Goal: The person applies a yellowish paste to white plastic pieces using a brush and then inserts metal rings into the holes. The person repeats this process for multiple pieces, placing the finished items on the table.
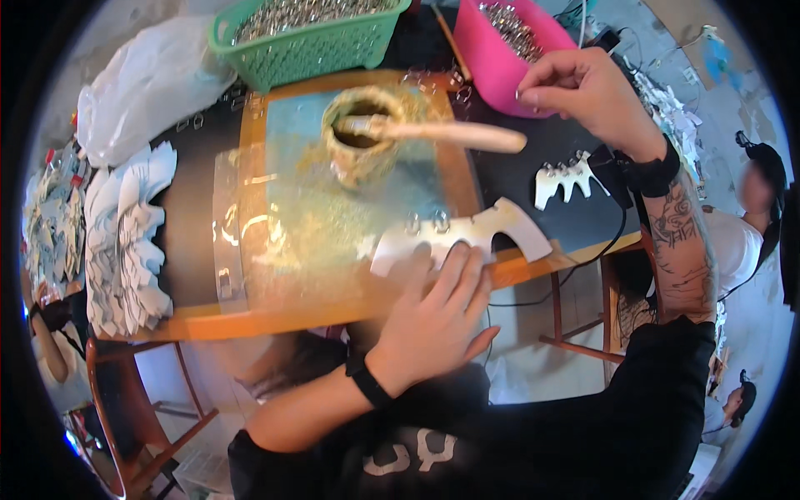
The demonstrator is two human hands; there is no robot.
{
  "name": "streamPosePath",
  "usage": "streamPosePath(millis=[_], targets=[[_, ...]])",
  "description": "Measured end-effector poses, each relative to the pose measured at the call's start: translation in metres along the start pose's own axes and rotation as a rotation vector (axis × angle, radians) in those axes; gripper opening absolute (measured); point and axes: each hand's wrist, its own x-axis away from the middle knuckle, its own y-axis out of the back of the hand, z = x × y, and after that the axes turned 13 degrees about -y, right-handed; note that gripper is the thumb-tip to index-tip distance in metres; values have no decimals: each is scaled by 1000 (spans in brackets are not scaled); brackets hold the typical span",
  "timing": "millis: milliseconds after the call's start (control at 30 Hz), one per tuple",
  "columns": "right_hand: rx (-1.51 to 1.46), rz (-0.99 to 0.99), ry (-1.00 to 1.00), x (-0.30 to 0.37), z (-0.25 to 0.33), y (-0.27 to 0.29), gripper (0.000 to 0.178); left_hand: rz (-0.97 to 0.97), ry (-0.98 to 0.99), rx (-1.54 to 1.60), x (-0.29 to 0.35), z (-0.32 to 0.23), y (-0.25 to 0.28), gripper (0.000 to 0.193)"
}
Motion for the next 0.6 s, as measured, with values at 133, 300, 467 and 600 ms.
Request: streamPosePath(millis=[133,300,467,600], targets=[[136,197,-31,17,-2,-42,11,12,-30,13,-6,-5,-8,69],[91,218,-20,26,-15,-77,17,10,-51,-24,-11,-5,-19,72],[83,324,-196,33,-10,-81,17,47,-16,-67,-8,-5,-24,73],[150,240,55,28,-32,-93,16,59,-9,-107,-6,-7,-26,72]])
